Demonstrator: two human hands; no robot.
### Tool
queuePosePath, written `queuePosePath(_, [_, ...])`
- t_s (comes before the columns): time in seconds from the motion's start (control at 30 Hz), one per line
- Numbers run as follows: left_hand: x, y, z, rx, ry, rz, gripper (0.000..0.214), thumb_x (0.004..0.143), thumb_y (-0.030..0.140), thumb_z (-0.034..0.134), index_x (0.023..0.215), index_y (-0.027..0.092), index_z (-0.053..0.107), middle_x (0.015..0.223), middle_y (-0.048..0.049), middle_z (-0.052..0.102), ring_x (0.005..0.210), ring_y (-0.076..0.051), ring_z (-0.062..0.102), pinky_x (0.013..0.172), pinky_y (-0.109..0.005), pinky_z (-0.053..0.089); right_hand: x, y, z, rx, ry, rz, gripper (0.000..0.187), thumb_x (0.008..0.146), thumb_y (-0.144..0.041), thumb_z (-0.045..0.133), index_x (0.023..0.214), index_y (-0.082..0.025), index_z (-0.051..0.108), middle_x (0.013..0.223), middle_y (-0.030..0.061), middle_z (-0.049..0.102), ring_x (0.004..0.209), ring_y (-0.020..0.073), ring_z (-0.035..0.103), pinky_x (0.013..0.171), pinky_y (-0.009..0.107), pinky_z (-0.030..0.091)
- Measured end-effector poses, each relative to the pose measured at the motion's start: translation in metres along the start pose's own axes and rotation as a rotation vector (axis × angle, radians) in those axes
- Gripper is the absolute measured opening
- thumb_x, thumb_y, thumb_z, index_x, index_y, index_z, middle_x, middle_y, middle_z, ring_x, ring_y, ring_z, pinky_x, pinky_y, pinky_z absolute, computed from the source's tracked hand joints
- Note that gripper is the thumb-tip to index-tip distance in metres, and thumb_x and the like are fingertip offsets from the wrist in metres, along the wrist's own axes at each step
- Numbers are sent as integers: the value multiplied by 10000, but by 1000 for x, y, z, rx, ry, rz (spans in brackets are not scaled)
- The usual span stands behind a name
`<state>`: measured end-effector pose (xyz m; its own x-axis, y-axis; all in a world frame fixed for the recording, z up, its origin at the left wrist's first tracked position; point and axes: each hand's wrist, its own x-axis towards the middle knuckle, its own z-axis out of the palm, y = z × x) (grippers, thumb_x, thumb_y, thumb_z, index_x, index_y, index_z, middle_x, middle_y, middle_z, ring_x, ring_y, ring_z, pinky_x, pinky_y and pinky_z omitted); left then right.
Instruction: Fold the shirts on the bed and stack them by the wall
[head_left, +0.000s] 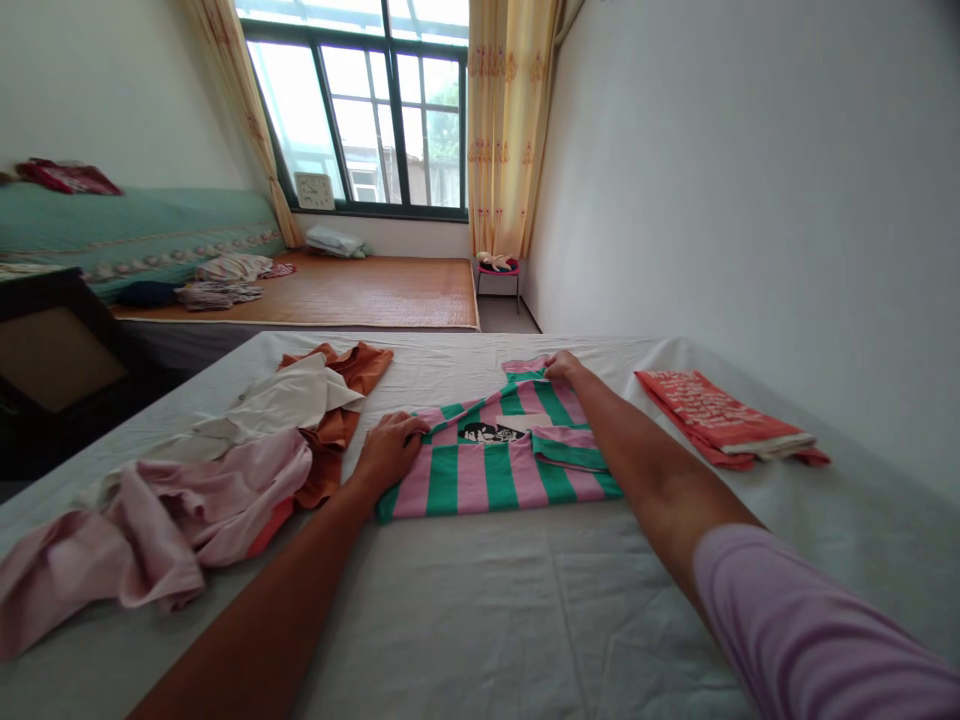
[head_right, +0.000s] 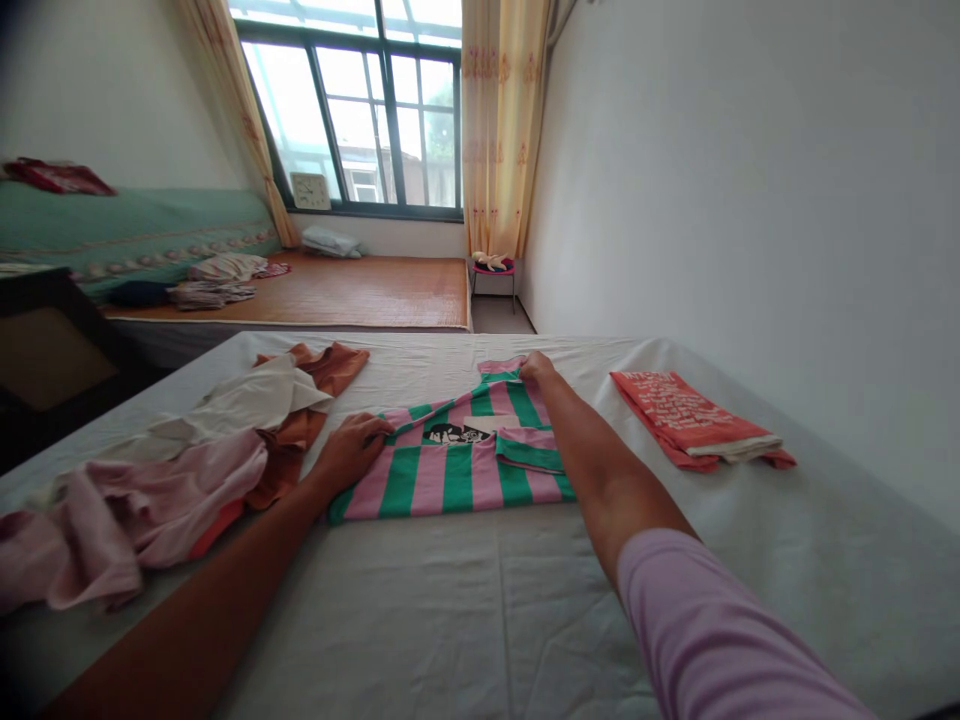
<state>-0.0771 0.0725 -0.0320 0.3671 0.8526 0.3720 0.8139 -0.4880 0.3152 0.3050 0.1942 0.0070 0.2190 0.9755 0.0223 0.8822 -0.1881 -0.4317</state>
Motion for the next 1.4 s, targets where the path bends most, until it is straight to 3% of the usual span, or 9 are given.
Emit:
queuePosePath(0.23, [-3,-11,-10,-108,66,-11,287,844,286,456,987,245,702,1027,-38,664,995,-216,590,902,-339,457,-68,27,-44,441,176,-361,334,803,-290,561,1087,-157,675,1049,74,708,934,175,649,806,267,513])
queuePosePath(0.3, [-5,-15,-16,-129,69,6,284,825,282,461,962,236,705,1010,-34,672,977,-211,599,901,-338,462,-97,48,-50,598,112,-462,345,763,-353,624,1042,-159,679,961,69,717,899,189,657,817,311,520])
queuePosePath(0.43, [-8,-16,-22,-78,-54,76,256,783,266,470,851,231,714,937,-34,685,926,-215,610,873,-339,470,-142,87,-50,550,-220,-392,322,695,-356,700,933,-140,685,868,70,720,834,193,667,797,337,533])
queuePosePath(0.67, [-9,-11,-22,11,-75,69,279,779,267,456,864,241,720,964,-39,691,925,-223,612,843,-342,475,-153,86,-39,245,17,-24,401,893,-480,481,1078,-153,621,977,106,709,820,203,682,752,331,527])
queuePosePath(0.8, [-11,-6,-23,42,-68,74,283,780,257,455,879,248,720,985,-42,691,963,-228,603,858,-345,468,-152,72,-23,76,95,-158,342,817,-468,589,993,-188,678,983,71,715,932,220,657,840,313,489])
queuePosePath(0.93, [-11,-6,-24,31,-68,90,289,786,262,448,880,249,720,980,-40,690,958,-225,604,875,-345,466,-164,69,-22,378,188,-328,298,856,-442,529,975,-216,683,1025,45,710,985,205,638,887,319,478])
queuePosePath(1.0, [-11,-8,-23,22,-68,99,288,794,278,447,884,249,719,978,-37,690,954,-222,607,879,-342,467,-173,71,-34,613,92,-431,350,865,-485,524,1029,-207,660,1106,63,690,1060,212,617,926,344,467])
queuePosePath(1.2, [-10,-15,-19,4,-67,117,281,793,282,450,878,246,715,975,-36,692,975,-223,604,899,-343,466,-194,89,-66,656,-716,-557,405,759,-533,688,911,-158,680,1130,129,682,1106,251,606,983,402,422])
queuePosePath(1.4, [-9,-17,-21,3,-87,140,276,796,286,460,888,231,715,990,-42,687,977,-218,604,912,-339,465,-191,96,-63,608,-750,-564,434,751,-514,695,966,-137,687,1058,96,683,983,204,614,892,319,441])
